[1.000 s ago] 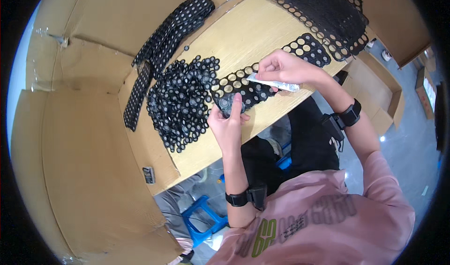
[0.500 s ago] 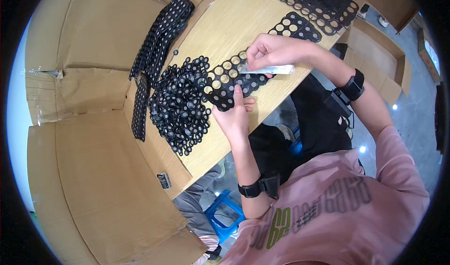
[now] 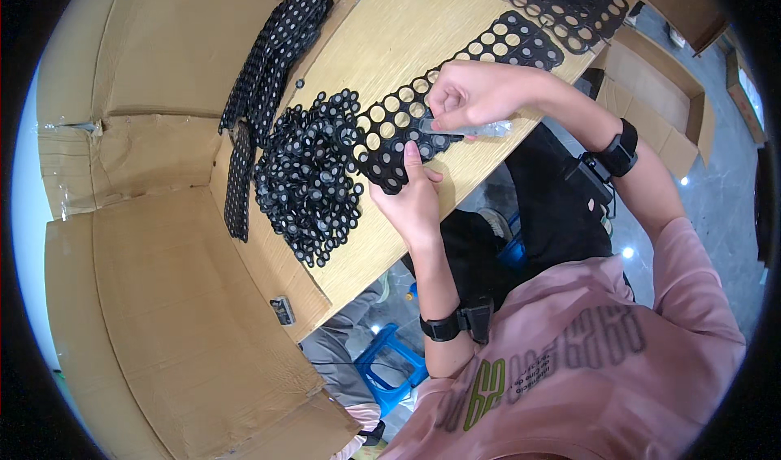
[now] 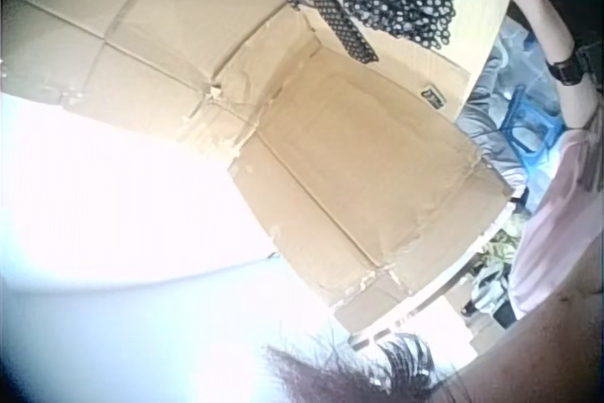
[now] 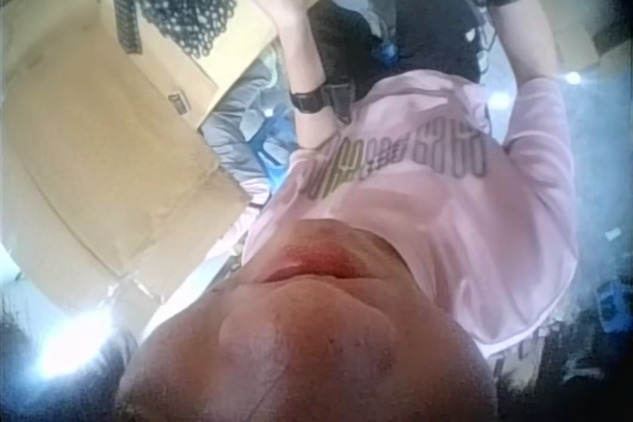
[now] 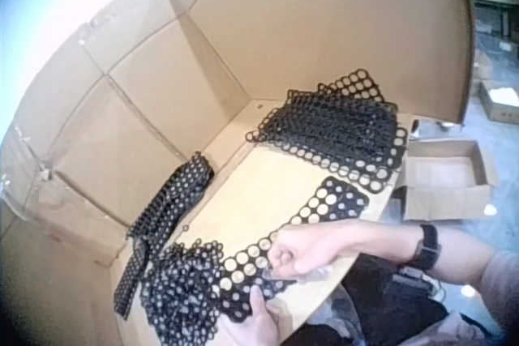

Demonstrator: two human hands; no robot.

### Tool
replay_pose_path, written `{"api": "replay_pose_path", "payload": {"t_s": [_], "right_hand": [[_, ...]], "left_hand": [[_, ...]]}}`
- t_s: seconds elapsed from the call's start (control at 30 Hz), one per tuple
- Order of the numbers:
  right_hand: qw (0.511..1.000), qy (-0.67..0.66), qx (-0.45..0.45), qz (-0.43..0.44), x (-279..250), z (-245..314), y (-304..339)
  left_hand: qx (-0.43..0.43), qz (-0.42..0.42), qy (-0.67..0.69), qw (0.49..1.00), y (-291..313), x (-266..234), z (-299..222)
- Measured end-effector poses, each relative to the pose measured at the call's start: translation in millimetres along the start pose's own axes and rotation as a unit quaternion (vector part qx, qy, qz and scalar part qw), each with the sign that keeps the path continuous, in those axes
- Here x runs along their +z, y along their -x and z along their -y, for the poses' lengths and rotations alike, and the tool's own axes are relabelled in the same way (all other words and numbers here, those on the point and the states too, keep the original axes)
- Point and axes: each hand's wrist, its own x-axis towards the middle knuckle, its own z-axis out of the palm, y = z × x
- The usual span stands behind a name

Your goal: Assembling black plastic battery spacer/holder components and trimming them with a small blade.

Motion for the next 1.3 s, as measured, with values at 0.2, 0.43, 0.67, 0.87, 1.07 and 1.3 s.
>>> {"api": "replay_pose_path", "payload": {"t_s": [0.2, 0.43, 0.67, 0.87, 1.07, 1.3], "right_hand": [[1.0, -0.001, -0.026, -0.009, 4, -4, -2], [0.99, 0.069, -0.082, -0.095, 16, -8, -5], [0.997, 0.026, -0.06, -0.036, -2, 2, 4], [0.994, -0.074, -0.018, -0.085, -14, -15, 13], [0.999, -0.004, 0.015, -0.051, -15, -7, 14], [0.998, 0.032, 0.017, -0.047, -12, -3, 13]], "left_hand": [[0.02, 0.006, -0.004, 1.0, 0, -1, 2], [0.051, 0.019, 0.036, 0.998, 3, 2, -1], [0.017, -0.004, -0.032, 0.999, -1, -2, 0], [-0.007, 0.044, 0.02, 0.999, -5, 7, -19], [-0.002, 0.048, -0.012, 0.999, -18, 13, -7], [-0.02, 0.02, -0.023, 0.999, -5, 17, -3]]}}
